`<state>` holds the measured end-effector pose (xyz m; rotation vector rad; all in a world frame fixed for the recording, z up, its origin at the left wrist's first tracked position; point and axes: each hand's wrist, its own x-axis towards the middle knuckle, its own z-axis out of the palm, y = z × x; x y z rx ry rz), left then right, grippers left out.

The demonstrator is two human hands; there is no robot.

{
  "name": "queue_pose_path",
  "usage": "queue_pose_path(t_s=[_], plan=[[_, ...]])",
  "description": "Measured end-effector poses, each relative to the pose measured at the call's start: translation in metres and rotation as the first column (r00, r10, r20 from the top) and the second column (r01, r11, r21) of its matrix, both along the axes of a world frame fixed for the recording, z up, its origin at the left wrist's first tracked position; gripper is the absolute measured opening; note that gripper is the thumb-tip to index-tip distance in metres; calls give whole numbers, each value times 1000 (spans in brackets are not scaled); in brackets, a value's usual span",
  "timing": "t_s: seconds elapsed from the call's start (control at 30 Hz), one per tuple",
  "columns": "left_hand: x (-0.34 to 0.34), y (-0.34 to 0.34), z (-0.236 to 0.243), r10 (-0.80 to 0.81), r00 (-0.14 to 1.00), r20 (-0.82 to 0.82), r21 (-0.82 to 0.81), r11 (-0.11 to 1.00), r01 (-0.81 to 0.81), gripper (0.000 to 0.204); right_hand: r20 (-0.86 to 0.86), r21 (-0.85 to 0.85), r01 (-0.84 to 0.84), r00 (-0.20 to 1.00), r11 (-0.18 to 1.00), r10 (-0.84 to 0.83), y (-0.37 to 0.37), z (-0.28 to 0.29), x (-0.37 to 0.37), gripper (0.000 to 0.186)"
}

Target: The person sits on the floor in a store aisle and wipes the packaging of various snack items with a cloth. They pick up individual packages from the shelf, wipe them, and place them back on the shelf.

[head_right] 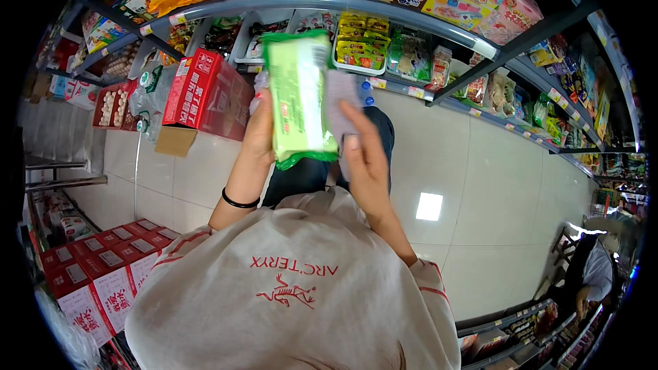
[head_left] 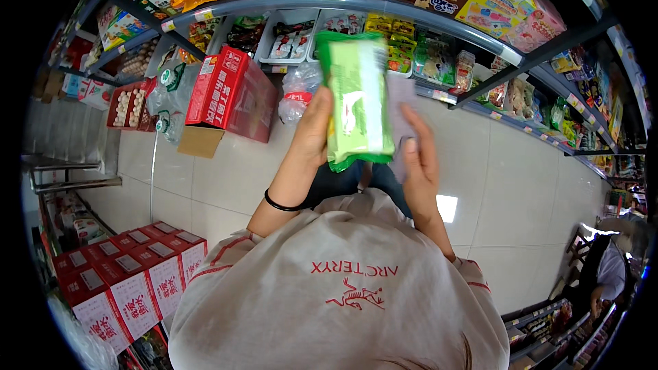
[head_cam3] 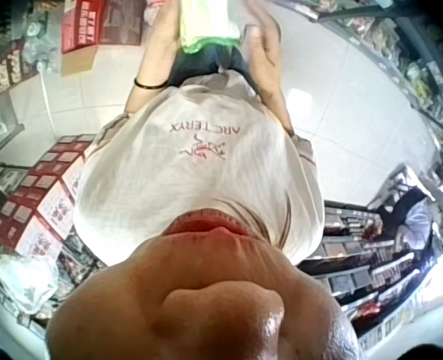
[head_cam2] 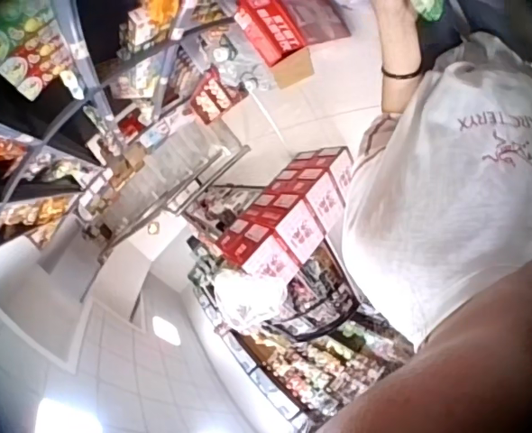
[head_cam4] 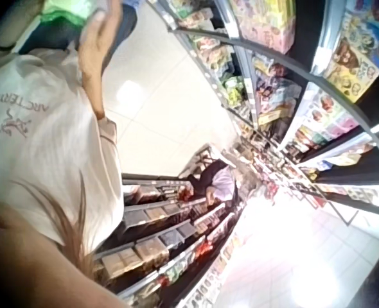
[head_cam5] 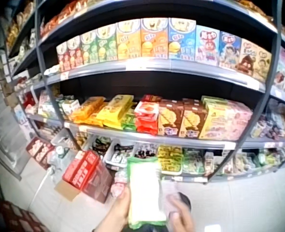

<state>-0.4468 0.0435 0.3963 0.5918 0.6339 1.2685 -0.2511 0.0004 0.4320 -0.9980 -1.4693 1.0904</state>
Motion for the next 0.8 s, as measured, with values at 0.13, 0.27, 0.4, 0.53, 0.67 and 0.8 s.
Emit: queue_pose_path(t_s=[0.13,0.27,0.4,0.53,0.67,0.8], plan=[[4,-7,9,40,982,-185,164,986,-9,83,130,35,-55,990,998,50,11,-2,-10,42],[11,-15,31,-28,926,-375,139,987,86,102,127,231,16,991,973,-46,34,-1,-9,43],[18,-16,33,-144,971,-191,118,979,168,103,114,261,46,990,964,-78,50,9,-8,43],[26,-9,31,15,992,-129,83,997,-4,96,100,226,22,994,974,-46,53,16,-9,41],[11,13,26,148,989,-1,101,984,-148,79,210,153,-127,973,980,93,27,10,-6,38],[-11,26,22,159,980,123,87,981,-171,71,142,11,-206,969,978,203,4,-11,8,36]])
